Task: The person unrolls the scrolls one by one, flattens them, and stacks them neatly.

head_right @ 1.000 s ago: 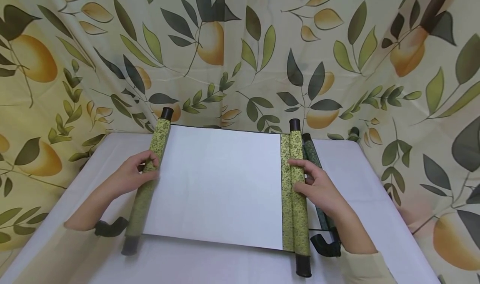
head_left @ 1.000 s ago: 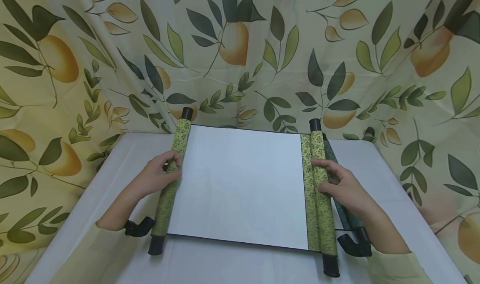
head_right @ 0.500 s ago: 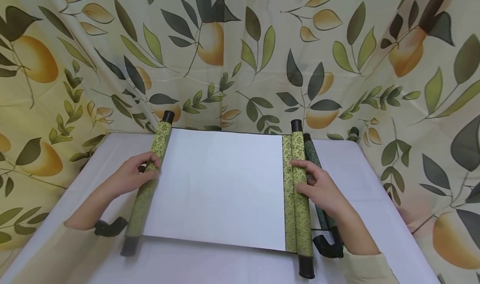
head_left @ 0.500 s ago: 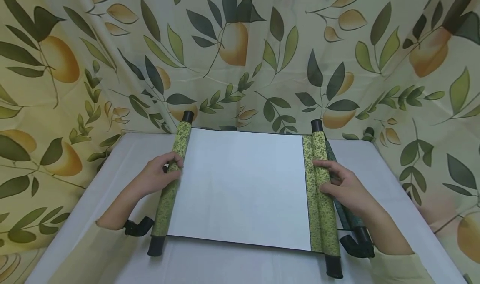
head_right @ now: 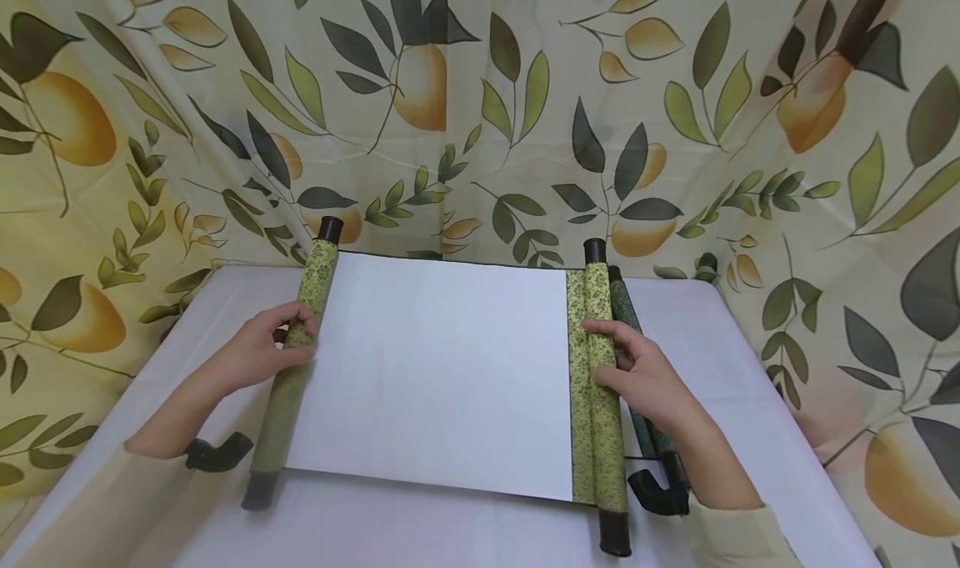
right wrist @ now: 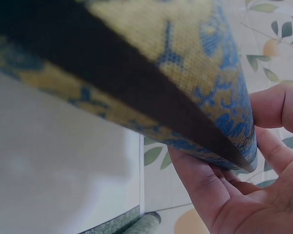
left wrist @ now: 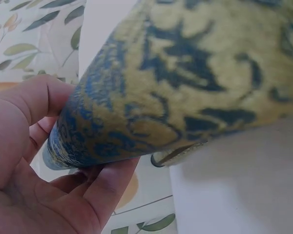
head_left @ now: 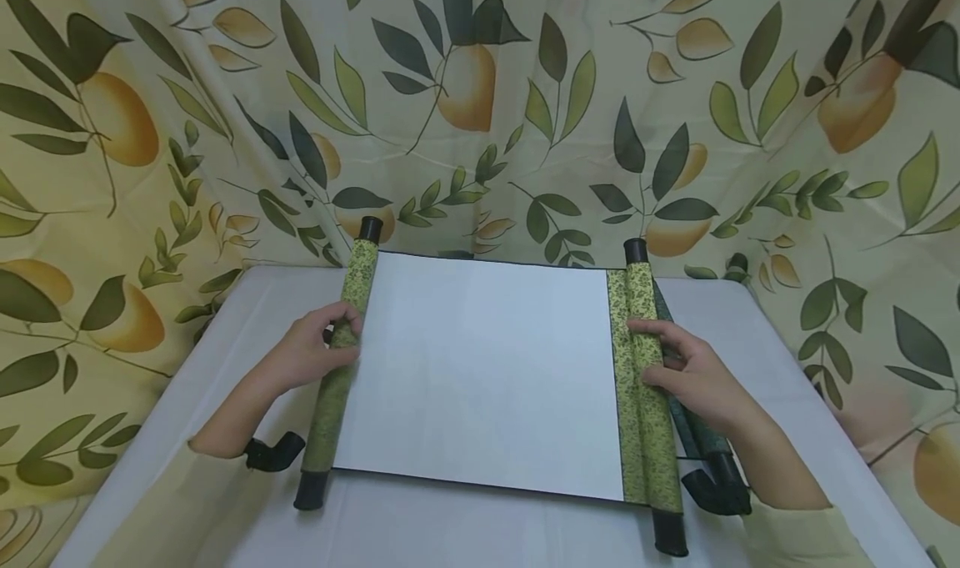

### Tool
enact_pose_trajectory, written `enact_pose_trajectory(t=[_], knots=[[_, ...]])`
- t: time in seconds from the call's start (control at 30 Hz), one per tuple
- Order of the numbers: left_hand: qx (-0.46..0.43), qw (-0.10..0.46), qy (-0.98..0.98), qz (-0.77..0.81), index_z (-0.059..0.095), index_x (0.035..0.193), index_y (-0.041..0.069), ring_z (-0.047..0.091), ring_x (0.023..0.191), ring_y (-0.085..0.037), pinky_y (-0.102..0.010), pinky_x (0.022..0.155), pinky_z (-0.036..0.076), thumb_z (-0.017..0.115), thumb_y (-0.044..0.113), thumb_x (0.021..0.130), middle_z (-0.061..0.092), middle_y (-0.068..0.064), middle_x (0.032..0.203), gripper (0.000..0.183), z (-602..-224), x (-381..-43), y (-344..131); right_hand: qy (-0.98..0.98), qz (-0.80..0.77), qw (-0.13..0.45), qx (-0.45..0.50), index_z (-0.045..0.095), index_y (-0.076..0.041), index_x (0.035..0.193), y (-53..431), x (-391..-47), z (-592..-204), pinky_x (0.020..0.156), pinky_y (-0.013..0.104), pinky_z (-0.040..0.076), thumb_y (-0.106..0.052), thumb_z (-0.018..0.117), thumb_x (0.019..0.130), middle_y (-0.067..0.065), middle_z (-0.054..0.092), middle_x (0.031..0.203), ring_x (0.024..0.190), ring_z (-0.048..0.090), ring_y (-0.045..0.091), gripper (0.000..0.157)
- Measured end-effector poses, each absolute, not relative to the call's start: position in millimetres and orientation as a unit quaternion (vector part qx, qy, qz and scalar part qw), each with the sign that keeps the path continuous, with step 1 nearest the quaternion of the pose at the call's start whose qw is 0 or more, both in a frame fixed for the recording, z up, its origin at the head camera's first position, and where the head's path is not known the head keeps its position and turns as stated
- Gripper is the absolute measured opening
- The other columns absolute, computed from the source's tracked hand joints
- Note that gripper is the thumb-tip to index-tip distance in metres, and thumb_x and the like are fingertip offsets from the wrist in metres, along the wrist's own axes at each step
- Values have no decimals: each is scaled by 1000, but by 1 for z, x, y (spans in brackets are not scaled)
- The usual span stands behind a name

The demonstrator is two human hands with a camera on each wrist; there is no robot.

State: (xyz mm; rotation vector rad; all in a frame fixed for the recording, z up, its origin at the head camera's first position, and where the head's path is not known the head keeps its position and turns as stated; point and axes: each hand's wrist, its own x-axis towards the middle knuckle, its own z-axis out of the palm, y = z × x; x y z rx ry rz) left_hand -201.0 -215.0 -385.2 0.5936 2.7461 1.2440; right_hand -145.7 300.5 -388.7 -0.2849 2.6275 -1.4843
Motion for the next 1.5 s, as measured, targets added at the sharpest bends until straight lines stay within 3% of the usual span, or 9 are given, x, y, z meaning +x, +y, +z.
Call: enact_pose_trajectory(t=[0.23, 0.4, 0.53, 0.7, 1.0, 1.2, 1.33, 1.5], knots=[[182, 35, 900, 395, 59, 96, 11, 50, 95, -26, -37, 76, 46, 64, -1, 84, 61, -9, 106, 17, -383, -199, -218, 859, -499, 60, -94, 40, -7, 150, 300, -145, -388, 80, 36, 53, 2, 60, 92, 19, 31, 157, 132, 41, 51, 62], [180, 37, 897, 403, 61, 96, 11, 50, 93, -25, -37, 75, 46, 70, 6, 87, 62, -8, 105, 14, -383, -199, -218, 859, -500, 61, -91, 40, -7, 150, 300, -145, -387, 77, 33, 53, 2, 60, 92, 20, 28, 158, 133, 38, 51, 63], [169, 49, 895, 411, 59, 96, 11, 50, 86, -25, -36, 68, 46, 80, 15, 85, 60, -9, 102, 24, -385, -199, -219, 863, -495, 59, -88, 40, -8, 150, 300, -145, -386, 79, 34, 54, 2, 60, 91, 20, 29, 158, 133, 40, 52, 63], [161, 43, 897, 408, 55, 96, 11, 50, 87, -27, -36, 66, 46, 78, 7, 84, 57, -11, 101, 25, -384, -200, -219, 869, -483, 56, -88, 40, -8, 150, 300, -145, -386, 86, 43, 52, 0, 61, 92, 19, 31, 158, 138, 32, 53, 62], [155, 33, 905, 394, 57, 99, 11, 49, 88, -27, -36, 68, 45, 67, 2, 87, 60, -12, 108, 18, -383, -200, -222, 857, -505, 60, -87, 39, -7, 150, 300, -145, -390, 78, 32, 56, 2, 59, 92, 21, 31, 156, 121, 54, 46, 62], [160, 32, 912, 377, 64, 100, 10, 49, 85, -25, -36, 70, 44, 64, 4, 89, 64, -10, 111, 13, -383, -200, -223, 872, -481, 58, -77, 40, -9, 151, 302, -145, -389, 83, 39, 53, -2, 61, 92, 21, 29, 158, 134, 39, 52, 63], [150, 36, 913, 377, 64, 99, 11, 47, 76, -24, -36, 64, 44, 67, 6, 89, 64, -11, 109, 11, -384, -201, -223, 875, -474, 56, -77, 40, -10, 151, 303, -145, -390, 86, 44, 51, -2, 62, 93, 19, 30, 159, 139, 30, 54, 63], [139, 44, 915, 375, 61, 98, 13, 47, 76, -24, -35, 64, 42, 75, 11, 87, 61, -10, 105, 19, -386, -202, -225, 871, -482, 58, -78, 39, -10, 152, 303, -145, -391, 82, 37, 53, -2, 61, 93, 18, 30, 158, 136, 37, 52, 63]])
